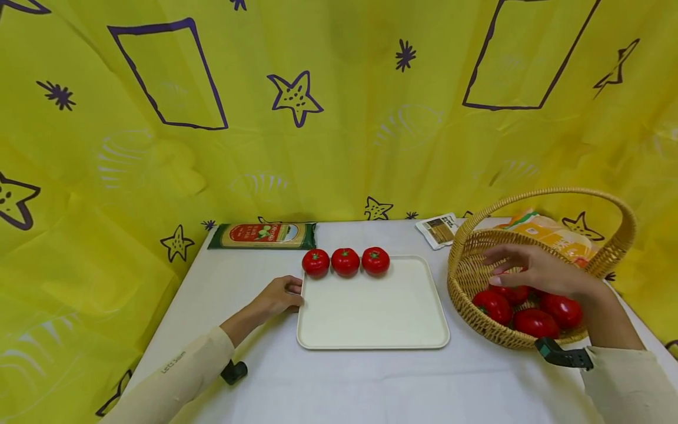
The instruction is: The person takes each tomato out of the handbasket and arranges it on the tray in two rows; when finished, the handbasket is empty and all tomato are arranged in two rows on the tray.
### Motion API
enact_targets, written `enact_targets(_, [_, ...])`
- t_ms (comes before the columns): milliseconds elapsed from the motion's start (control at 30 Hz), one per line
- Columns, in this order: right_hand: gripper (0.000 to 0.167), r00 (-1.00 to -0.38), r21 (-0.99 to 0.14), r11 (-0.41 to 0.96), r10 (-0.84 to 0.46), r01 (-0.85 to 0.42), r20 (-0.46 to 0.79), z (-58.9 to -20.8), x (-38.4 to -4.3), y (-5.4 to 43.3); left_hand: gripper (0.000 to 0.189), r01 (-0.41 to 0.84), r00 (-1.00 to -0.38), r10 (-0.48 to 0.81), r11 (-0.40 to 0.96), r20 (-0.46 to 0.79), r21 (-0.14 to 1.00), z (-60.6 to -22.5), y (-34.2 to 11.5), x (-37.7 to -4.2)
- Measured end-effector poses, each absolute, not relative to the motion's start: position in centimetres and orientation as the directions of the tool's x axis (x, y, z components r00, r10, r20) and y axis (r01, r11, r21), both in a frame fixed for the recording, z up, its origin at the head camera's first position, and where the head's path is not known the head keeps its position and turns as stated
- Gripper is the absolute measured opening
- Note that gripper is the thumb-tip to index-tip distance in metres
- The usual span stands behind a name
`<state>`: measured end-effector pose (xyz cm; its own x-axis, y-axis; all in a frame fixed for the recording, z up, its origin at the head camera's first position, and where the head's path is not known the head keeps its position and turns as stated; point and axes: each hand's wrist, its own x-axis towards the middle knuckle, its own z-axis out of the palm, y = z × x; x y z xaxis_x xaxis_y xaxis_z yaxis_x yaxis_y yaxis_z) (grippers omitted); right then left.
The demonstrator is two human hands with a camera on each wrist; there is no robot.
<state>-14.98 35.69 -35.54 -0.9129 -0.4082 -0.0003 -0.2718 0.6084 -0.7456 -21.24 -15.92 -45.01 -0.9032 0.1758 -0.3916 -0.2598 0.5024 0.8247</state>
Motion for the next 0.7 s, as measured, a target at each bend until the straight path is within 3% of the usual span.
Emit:
enact_targets(300, [0.049, -0.943, -0.647, 0.739, -0.320, -0.189, -0.090, -35.5, -16.8, 39.3, 0.046, -0.257, -0.904, 0.172, 0.513, -0.392, 0.819, -44.9, -15.9, -21.2])
enact_targets(700, [0.063, -0.948, -0.611, 0.790, -0.231, -0.052, -0.219, -35.0, -16.6, 42.0, 0.046, -0.251, -0.902, 0.186, 0.509, -0.389, 0.824, -45.0, -16.1, -21.2])
